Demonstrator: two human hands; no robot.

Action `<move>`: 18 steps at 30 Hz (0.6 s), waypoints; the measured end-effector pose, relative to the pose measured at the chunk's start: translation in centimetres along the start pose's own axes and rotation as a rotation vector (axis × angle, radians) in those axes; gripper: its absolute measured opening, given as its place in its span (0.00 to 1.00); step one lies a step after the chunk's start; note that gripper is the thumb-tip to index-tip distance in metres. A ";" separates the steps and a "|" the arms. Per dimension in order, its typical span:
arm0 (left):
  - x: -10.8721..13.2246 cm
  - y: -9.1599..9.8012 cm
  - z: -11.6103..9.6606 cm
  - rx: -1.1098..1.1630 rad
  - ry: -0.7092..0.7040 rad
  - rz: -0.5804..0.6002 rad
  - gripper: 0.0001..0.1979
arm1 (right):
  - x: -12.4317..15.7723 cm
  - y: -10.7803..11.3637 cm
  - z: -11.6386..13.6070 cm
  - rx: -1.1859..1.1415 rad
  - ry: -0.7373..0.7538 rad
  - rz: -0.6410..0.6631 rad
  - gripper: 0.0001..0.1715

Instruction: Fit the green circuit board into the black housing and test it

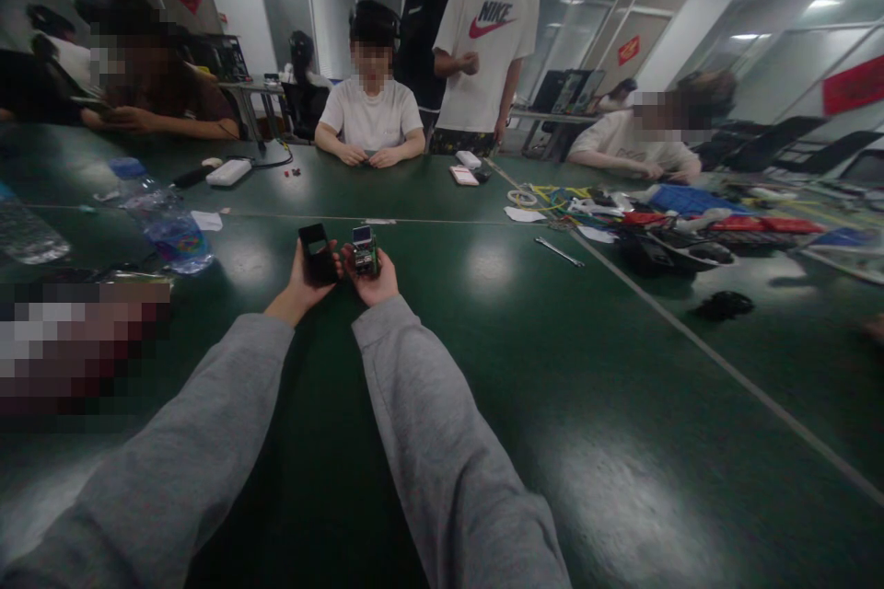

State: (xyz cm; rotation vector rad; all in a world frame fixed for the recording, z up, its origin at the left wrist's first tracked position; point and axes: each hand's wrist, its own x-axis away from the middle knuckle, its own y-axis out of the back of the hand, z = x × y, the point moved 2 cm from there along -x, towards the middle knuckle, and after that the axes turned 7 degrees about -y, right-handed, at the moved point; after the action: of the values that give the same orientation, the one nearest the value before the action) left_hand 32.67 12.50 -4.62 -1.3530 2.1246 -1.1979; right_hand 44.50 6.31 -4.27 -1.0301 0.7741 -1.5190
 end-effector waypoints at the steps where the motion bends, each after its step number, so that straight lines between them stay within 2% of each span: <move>1: 0.0 0.0 0.0 0.004 0.006 -0.007 0.33 | 0.1 0.0 0.0 -0.007 -0.006 0.005 0.26; 7: -0.1 -0.1 0.2 0.018 0.029 -0.035 0.32 | 0.4 -0.4 0.0 -0.033 -0.038 -0.005 0.27; 18: -0.2 -0.2 0.5 -0.070 0.026 -0.082 0.31 | -0.3 -0.1 0.0 0.017 -0.014 -0.070 0.21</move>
State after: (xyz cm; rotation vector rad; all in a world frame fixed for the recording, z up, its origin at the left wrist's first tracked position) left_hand 33.21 12.41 -4.74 -1.4750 2.1673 -1.1887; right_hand 44.49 6.65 -4.23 -1.0635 0.7205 -1.5744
